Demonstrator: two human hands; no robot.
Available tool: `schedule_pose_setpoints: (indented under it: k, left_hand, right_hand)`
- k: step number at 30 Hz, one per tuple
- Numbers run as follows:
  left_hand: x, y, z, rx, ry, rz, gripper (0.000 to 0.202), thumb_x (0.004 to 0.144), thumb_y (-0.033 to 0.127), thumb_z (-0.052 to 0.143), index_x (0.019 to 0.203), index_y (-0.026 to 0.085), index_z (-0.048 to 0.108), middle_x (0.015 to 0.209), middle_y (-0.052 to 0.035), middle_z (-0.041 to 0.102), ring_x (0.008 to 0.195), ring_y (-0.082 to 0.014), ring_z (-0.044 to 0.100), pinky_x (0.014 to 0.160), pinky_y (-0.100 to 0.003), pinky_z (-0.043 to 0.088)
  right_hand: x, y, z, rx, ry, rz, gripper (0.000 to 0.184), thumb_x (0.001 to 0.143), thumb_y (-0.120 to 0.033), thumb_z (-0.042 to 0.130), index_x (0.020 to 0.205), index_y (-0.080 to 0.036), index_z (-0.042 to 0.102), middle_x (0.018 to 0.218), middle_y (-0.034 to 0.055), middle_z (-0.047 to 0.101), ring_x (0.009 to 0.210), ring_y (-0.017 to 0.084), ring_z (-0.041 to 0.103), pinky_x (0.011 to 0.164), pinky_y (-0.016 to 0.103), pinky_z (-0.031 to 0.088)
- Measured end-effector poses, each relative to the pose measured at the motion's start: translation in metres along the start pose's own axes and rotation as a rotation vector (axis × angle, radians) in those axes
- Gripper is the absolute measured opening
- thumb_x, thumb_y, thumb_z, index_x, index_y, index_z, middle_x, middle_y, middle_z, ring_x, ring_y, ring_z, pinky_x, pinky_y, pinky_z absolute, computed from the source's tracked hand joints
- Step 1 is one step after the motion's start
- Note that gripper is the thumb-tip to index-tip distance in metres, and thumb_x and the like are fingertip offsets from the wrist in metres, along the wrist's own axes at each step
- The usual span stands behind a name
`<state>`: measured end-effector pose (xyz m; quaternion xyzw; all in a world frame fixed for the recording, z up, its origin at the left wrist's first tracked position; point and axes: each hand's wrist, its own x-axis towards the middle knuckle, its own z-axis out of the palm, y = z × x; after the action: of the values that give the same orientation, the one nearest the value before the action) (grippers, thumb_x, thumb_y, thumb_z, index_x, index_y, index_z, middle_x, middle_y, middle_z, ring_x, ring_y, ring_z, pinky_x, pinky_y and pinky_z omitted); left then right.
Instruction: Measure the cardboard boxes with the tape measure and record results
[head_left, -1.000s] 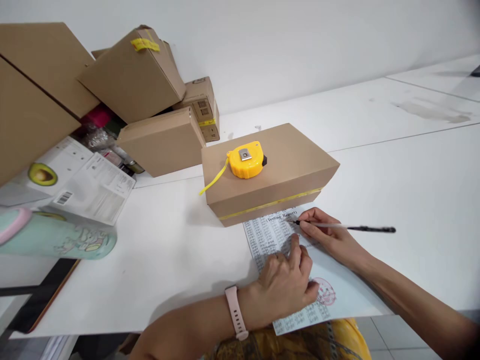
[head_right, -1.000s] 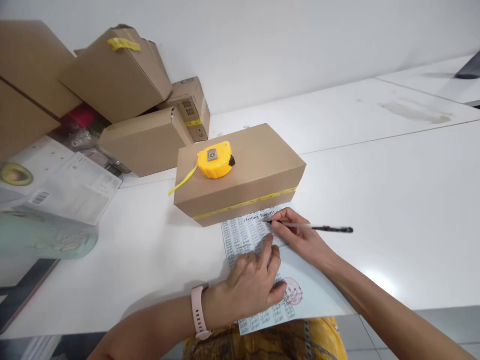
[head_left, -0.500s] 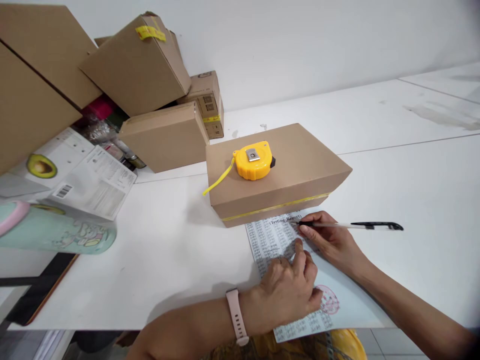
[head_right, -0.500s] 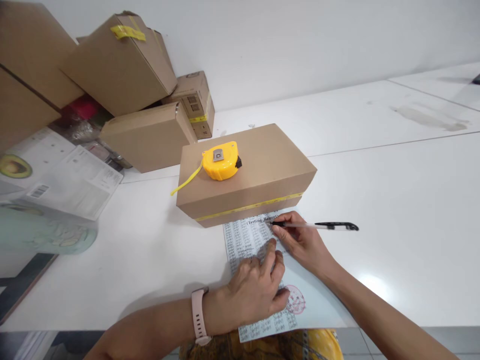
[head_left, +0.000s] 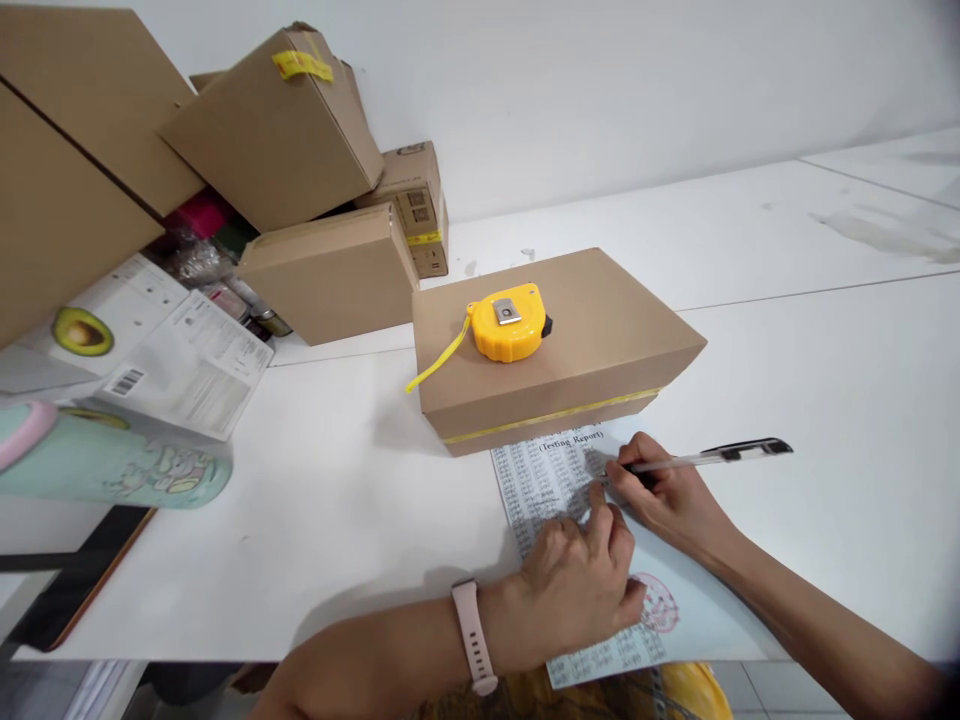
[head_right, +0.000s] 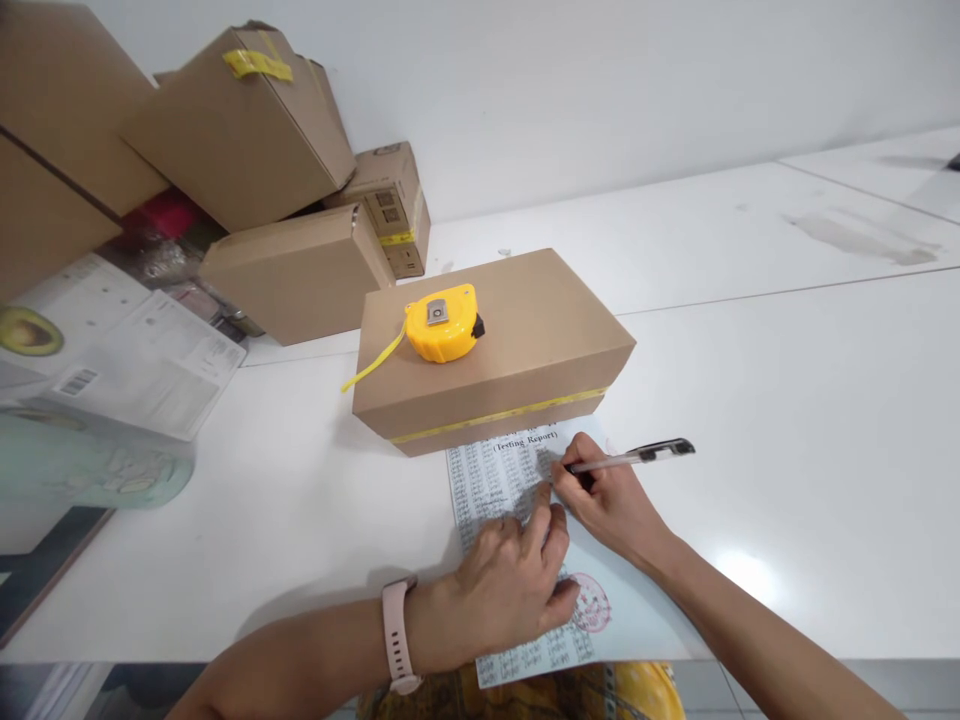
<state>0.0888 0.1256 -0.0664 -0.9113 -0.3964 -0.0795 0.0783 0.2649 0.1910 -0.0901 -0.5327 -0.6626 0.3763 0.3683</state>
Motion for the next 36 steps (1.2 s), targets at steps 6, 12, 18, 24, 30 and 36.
schedule_pose_setpoints:
  k: [6, 12, 18, 24, 30, 36]
  left_hand:
    - [0.0000, 0.0000, 0.0011, -0.004, -0.028, 0.007, 0.052, 0.097, 0.049, 0.045, 0.123, 0.007, 0.058, 0.133, -0.0243, 0.062, 0.068, -0.0213, 0.066, 0.057, -0.033, 0.053]
    - [0.0001, -0.0010, -0.0012, 0.007, -0.034, 0.017, 0.050, 0.098, 0.048, 0.044, 0.122, 0.007, 0.058, 0.133, -0.0241, 0.062, 0.069, -0.0214, 0.065, 0.059, -0.033, 0.053]
    - [0.0007, -0.0019, -0.0036, 0.008, -0.018, 0.014, 0.049, 0.098, 0.049, 0.044, 0.119, 0.007, 0.059, 0.133, -0.0233, 0.062, 0.069, -0.0225, 0.066, 0.058, -0.034, 0.053]
    - [0.0010, -0.0011, -0.0044, 0.010, -0.016, 0.003, 0.049, 0.097, 0.049, 0.046, 0.119, 0.007, 0.059, 0.132, -0.0222, 0.064, 0.067, -0.0213, 0.066, 0.060, -0.033, 0.053]
    - [0.0015, -0.0021, -0.0044, 0.003, -0.036, 0.011, 0.051, 0.097, 0.048, 0.046, 0.122, 0.006, 0.059, 0.136, -0.0239, 0.061, 0.070, -0.0218, 0.067, 0.061, -0.034, 0.054]
    - [0.0013, -0.0024, -0.0053, 0.006, -0.041, 0.017, 0.053, 0.097, 0.049, 0.046, 0.125, 0.005, 0.059, 0.137, -0.0254, 0.060, 0.071, -0.0218, 0.067, 0.062, -0.034, 0.054]
  right_hand:
    - [-0.0016, 0.0023, 0.0007, -0.025, -0.012, -0.002, 0.023, 0.095, -0.037, 0.055, 0.077, -0.025, 0.046, 0.061, -0.0055, 0.042, 0.053, 0.012, 0.037, 0.049, 0.027, 0.033]
    - [-0.0008, -0.0012, 0.0015, -0.027, -0.023, 0.001, 0.025, 0.096, -0.040, 0.054, 0.078, -0.025, 0.046, 0.060, -0.0048, 0.044, 0.053, 0.013, 0.039, 0.048, 0.027, 0.034]
    - [-0.0018, -0.0011, 0.0013, -0.025, -0.017, 0.009, 0.024, 0.094, -0.039, 0.056, 0.077, -0.025, 0.045, 0.060, -0.0055, 0.042, 0.052, 0.012, 0.038, 0.048, 0.027, 0.034]
    - [-0.0014, 0.0000, 0.0015, -0.006, -0.036, 0.011, 0.023, 0.093, -0.035, 0.056, 0.076, -0.026, 0.045, 0.059, -0.0057, 0.042, 0.052, 0.012, 0.037, 0.048, 0.028, 0.032]
    - [-0.0001, -0.0011, 0.0010, 0.019, -0.014, 0.029, 0.024, 0.093, -0.037, 0.058, 0.076, -0.025, 0.045, 0.059, -0.0063, 0.039, 0.052, 0.012, 0.035, 0.047, 0.027, 0.031]
    - [0.0000, -0.0007, 0.0003, 0.025, 0.013, 0.036, 0.028, 0.092, -0.043, 0.060, 0.075, -0.025, 0.047, 0.060, -0.0058, 0.040, 0.053, 0.012, 0.034, 0.048, 0.027, 0.032]
